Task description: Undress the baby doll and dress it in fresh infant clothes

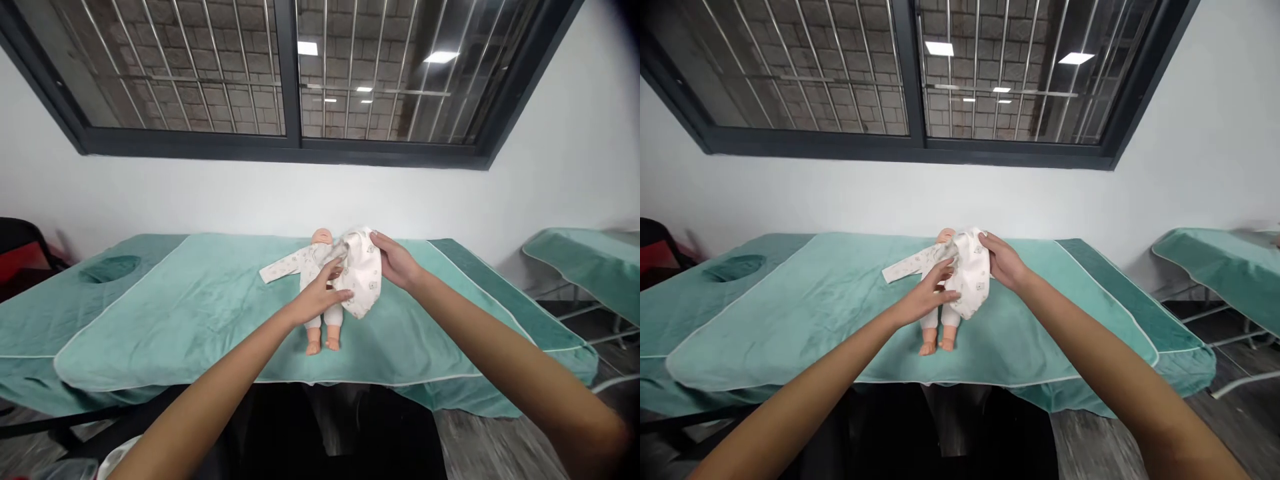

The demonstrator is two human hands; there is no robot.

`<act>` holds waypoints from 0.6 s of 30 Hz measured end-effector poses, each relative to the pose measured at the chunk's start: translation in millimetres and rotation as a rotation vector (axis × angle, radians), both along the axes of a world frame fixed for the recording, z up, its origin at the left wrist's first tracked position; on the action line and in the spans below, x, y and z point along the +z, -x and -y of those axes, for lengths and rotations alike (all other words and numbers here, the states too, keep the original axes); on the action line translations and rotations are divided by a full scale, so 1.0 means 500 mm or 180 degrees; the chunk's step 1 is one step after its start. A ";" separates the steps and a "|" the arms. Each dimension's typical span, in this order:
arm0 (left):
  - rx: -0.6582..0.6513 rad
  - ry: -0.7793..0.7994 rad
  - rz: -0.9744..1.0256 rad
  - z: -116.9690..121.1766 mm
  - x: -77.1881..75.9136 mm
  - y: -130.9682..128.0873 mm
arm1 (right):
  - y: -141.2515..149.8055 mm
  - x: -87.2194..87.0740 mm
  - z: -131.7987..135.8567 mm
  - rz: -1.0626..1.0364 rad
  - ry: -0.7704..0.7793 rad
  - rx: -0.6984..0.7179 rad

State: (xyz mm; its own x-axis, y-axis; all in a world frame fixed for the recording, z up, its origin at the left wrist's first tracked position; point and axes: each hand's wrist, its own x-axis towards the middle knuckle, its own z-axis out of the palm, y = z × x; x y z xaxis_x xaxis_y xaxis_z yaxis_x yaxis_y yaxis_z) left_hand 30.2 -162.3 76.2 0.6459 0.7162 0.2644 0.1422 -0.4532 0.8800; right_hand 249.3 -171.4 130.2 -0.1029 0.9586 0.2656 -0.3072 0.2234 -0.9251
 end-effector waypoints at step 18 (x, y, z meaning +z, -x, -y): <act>0.1739 -0.0880 0.1269 0.091 0.172 0.069 | 0.061 0.037 0.071 0.0414 0.0109 -0.0908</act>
